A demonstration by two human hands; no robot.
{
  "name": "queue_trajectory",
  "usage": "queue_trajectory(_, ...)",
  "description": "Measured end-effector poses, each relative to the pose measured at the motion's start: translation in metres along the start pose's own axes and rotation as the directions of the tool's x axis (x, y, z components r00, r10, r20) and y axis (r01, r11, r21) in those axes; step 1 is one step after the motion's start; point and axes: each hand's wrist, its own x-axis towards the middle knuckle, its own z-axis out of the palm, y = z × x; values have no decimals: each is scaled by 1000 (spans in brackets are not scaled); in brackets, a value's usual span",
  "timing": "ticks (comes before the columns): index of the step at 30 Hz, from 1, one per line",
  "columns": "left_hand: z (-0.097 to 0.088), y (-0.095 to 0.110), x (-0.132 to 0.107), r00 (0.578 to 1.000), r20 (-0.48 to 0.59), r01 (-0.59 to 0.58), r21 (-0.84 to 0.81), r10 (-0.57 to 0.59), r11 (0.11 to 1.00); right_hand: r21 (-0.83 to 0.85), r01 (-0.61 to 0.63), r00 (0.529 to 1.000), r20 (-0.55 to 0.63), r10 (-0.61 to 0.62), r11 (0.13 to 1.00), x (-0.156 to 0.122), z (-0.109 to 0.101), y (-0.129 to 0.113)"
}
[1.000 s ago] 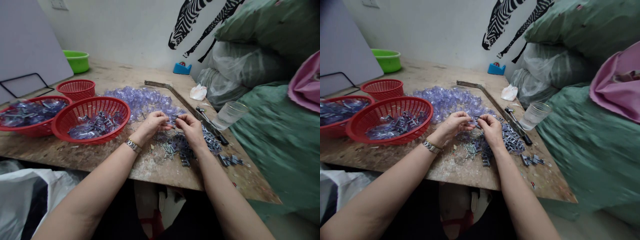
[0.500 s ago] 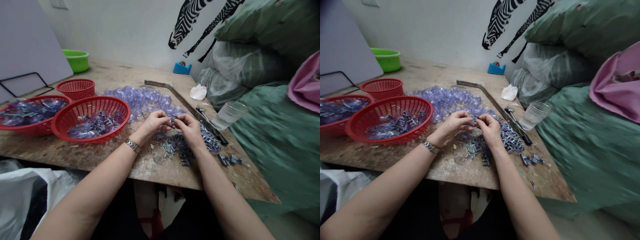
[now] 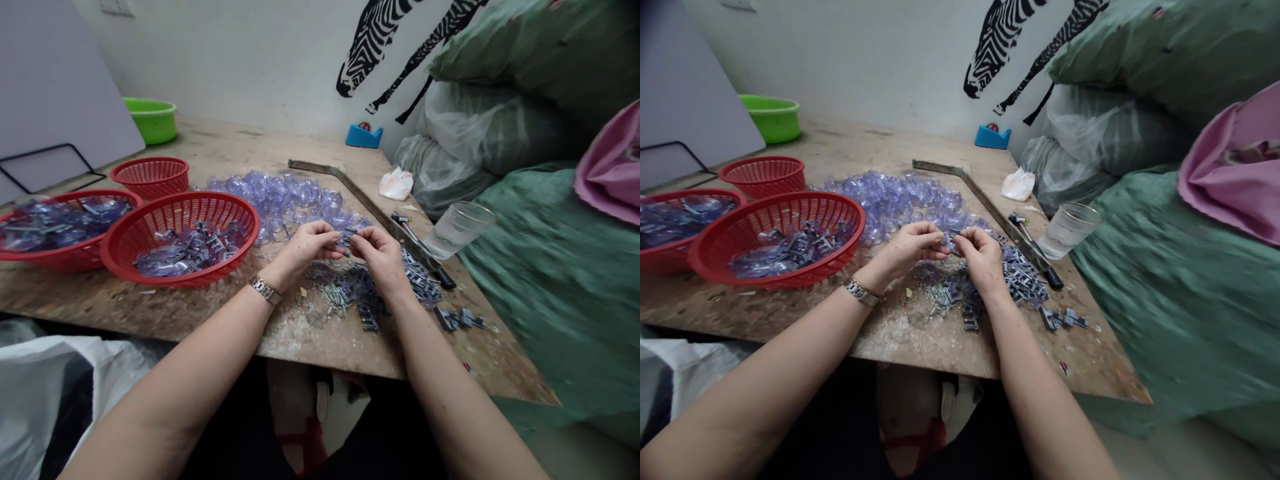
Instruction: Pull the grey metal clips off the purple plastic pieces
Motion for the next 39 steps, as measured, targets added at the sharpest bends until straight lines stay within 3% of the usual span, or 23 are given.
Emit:
queue_trajectory(20, 3, 5, -3, 998, -14, 68, -52, -68, 996, -5, 21, 1000, 2, -21, 1000, 0, 2, 1)
queue_trajectory(39, -1, 3, -2, 992, 107, 79, -88, -69, 993, -225, 184, 975, -80, -206, 957, -5, 6, 3)
